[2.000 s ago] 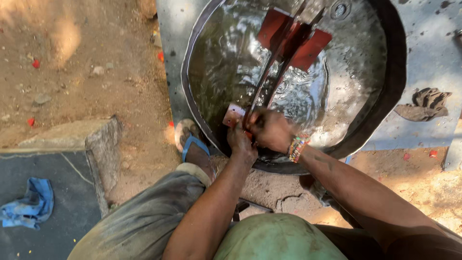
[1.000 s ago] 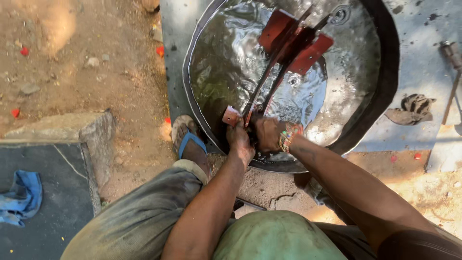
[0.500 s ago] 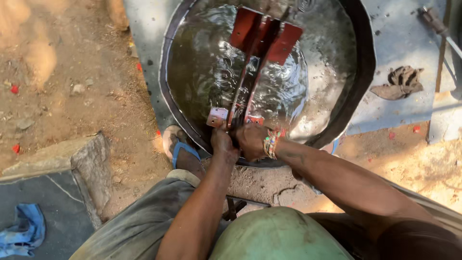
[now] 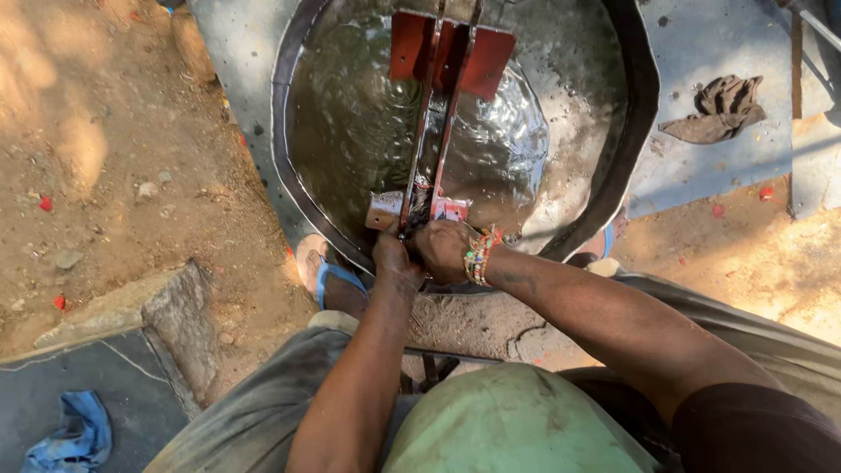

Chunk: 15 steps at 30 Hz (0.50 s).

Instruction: The person scrubs a red metal part in a basin of water using a wire brush. They repeatedly submerge and scrub the part, then use a metal rod to clean crevices before continuing to scrub with the brush.

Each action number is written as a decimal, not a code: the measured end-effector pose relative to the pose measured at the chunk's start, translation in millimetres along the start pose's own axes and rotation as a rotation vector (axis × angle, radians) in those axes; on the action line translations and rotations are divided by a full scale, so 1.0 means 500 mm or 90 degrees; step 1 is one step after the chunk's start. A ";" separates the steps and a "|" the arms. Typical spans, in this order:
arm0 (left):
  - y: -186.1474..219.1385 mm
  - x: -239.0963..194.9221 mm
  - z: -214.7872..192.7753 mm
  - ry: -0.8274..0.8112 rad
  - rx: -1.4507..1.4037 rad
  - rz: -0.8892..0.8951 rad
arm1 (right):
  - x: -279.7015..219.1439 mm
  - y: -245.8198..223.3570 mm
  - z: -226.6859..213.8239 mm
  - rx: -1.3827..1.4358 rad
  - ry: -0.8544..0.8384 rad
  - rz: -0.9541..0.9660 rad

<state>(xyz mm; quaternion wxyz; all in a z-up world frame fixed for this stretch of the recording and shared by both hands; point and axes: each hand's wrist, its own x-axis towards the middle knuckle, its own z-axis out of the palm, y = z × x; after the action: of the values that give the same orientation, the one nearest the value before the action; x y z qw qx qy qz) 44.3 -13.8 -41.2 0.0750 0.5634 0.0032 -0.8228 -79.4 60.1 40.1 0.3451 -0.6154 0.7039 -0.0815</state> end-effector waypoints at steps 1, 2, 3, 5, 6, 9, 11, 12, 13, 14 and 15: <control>-0.008 0.005 -0.019 0.018 0.000 -0.010 | -0.016 -0.013 -0.003 0.079 0.019 0.020; -0.013 0.020 -0.028 -0.021 -0.041 -0.003 | -0.018 -0.017 -0.013 0.154 0.045 0.039; -0.017 0.037 -0.035 -0.061 -0.081 0.005 | -0.014 -0.012 -0.028 0.204 0.117 0.070; -0.018 0.043 -0.065 -0.091 -0.104 0.025 | 0.002 -0.010 -0.046 0.318 0.251 0.131; -0.020 0.048 -0.067 -0.089 -0.088 0.037 | 0.013 -0.004 -0.055 0.333 0.240 0.222; -0.020 0.032 -0.059 -0.032 -0.051 0.046 | 0.056 0.011 -0.070 0.340 0.210 0.381; -0.012 0.028 -0.026 -0.007 -0.054 0.026 | 0.070 0.000 -0.050 0.313 0.179 0.343; -0.014 0.013 -0.022 0.003 -0.069 0.006 | 0.067 -0.015 -0.030 0.305 0.154 0.326; -0.015 0.002 -0.017 0.013 -0.084 -0.014 | 0.063 -0.027 -0.013 0.296 0.130 0.310; -0.015 -0.006 -0.015 0.013 -0.087 -0.008 | 0.055 -0.038 -0.001 0.290 0.105 0.296; -0.014 -0.012 -0.012 0.014 -0.091 -0.003 | 0.042 -0.046 0.003 0.283 0.032 0.287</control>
<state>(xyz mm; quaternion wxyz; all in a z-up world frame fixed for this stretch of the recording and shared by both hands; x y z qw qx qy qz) 51.3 -5.7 -38.4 0.1130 0.5654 0.0636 -0.8146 -59.9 35.8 43.1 0.4630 -0.3514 0.7957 -0.1703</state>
